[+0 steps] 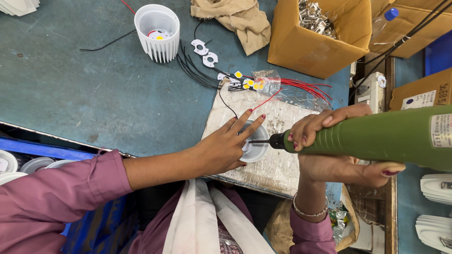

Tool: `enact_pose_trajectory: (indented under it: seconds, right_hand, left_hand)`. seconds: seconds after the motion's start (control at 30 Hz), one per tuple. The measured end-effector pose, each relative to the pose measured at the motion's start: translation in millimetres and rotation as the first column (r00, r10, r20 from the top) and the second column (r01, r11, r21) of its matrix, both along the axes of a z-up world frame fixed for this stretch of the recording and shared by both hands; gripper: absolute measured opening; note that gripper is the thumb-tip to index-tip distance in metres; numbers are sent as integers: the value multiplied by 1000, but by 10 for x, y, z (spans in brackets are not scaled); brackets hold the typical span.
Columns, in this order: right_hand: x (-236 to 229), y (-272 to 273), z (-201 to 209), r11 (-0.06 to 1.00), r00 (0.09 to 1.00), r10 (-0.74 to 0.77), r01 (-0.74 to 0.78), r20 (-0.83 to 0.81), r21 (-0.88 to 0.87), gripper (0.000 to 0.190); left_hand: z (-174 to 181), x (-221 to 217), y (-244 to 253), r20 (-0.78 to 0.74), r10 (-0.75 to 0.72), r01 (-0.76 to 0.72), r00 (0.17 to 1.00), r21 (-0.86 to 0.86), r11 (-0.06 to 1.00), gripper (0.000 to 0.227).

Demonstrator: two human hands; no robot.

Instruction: The person assembles LED light fixtures by inserting LED modules into white plastic housings and securing them with a green electric screwdriver. They handle wires, place components, and tighten screws, then move completed units into a blue crate.

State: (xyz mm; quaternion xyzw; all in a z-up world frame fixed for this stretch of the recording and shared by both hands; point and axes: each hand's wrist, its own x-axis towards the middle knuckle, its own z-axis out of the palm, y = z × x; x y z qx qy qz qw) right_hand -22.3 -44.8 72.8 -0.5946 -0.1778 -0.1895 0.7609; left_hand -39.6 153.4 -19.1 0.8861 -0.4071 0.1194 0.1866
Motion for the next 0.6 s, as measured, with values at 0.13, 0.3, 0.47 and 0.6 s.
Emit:
enact_pose_trajectory:
  seconds: [0.13,0.3,0.47,0.6]
  right_hand:
    - [24,28,3,1000,1000,24,-24,6,6,105]
    - [56,50,-24,1000,1000,14,-14,25,-15,104]
    - [19,81,-62,999,999,-1,2,33,-50,107]
    - [-42,131,-112,999,999,12,-10,37,-54,112]
  left_hand:
    - [-20,5,1,8,-10,10,1000,-11,1000,54]
    - [-37,12,-15,-2,-11,11,1000,-30,1000,56]
    - [-49,9,-21,4,0,0,1000,-51,999,50]
    - [-48,5,-24,-9,3,-4,1000,-50,999,43]
